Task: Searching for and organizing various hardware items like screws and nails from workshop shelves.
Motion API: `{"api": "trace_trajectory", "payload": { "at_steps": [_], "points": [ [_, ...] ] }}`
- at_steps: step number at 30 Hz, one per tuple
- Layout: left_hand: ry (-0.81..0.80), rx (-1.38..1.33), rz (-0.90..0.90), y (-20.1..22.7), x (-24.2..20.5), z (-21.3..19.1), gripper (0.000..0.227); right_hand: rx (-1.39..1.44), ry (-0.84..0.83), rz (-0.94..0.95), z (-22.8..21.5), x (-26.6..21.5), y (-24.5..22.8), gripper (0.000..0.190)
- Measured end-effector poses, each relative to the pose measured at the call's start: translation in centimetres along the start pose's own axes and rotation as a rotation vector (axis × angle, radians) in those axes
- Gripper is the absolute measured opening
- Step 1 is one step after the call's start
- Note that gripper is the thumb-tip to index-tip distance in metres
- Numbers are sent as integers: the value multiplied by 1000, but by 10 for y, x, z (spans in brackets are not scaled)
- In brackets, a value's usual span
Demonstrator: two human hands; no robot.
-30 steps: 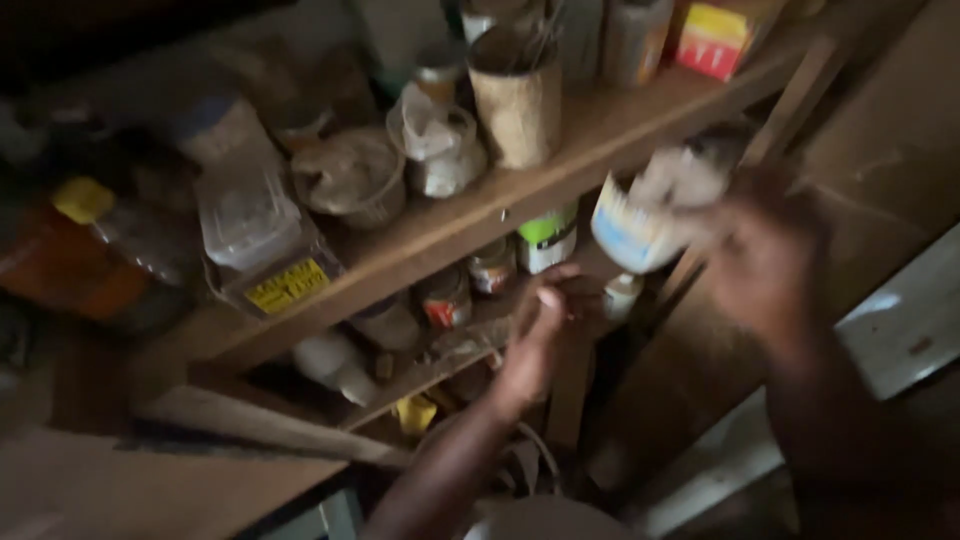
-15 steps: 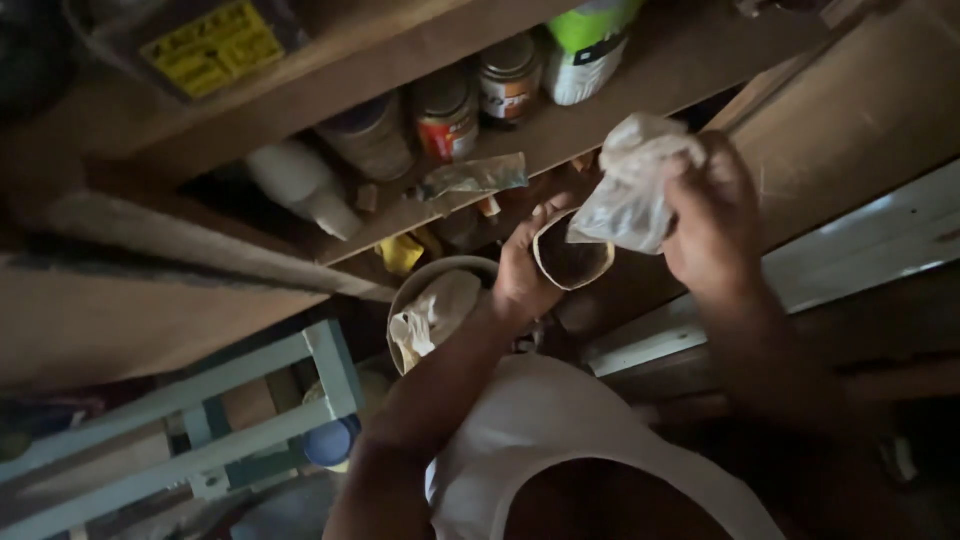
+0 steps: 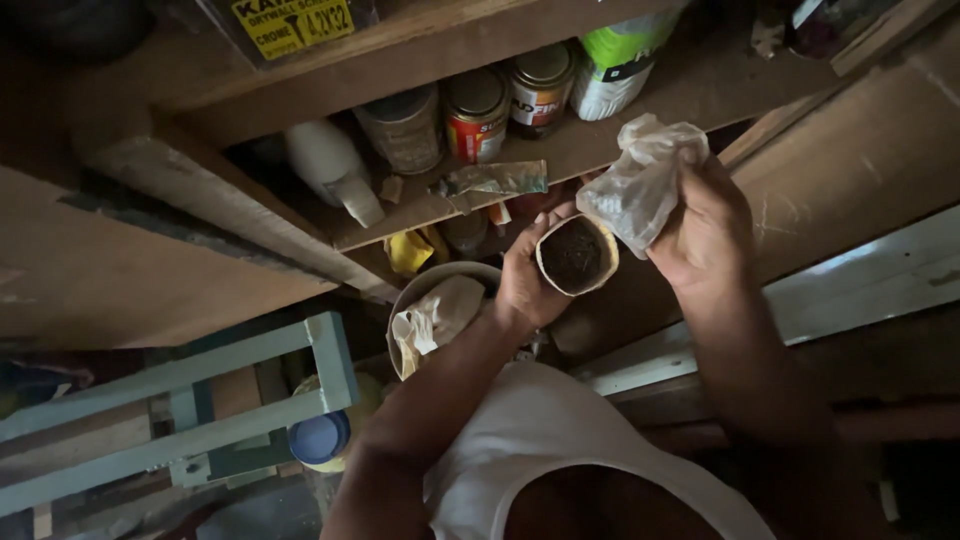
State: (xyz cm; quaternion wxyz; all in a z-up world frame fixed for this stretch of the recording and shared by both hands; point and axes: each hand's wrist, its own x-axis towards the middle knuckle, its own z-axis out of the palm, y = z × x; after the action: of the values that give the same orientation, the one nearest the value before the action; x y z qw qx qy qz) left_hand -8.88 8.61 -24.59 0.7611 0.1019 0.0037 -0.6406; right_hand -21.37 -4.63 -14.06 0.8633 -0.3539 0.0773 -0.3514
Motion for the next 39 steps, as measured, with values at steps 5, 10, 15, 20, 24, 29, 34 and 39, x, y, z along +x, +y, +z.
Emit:
{"api": "trace_trajectory", "payload": {
  "at_steps": [5,10,15,20,24,29,34,39],
  "points": [
    [-108,68,20,0,-6,8,52,6,-60,-19,19,-11,0,22],
    [42,92,-53,1,-12,18,57,-200,13,-145,12,-26,23,27],
    [-87,41,-10,0,-6,2,54,-1755,-278,-341,22,-41,3,16],
    [-250,23,47,-3,0,28,54,-2000,-490,-558,74,-46,-21,52],
    [-183,107,-3,-5,3,63,67,-1850,-298,-626,65,-43,-35,58],
    [-194,377,-95,5,2,111,85,-1411,-33,-530,54,-3,-93,45],
    [-312,724,23,8,-3,90,84,-1817,-24,-867,80,100,-162,47],
    [-272,669,28,21,-8,53,66,-1953,11,-1140,74,145,-151,56]
  ]
}}
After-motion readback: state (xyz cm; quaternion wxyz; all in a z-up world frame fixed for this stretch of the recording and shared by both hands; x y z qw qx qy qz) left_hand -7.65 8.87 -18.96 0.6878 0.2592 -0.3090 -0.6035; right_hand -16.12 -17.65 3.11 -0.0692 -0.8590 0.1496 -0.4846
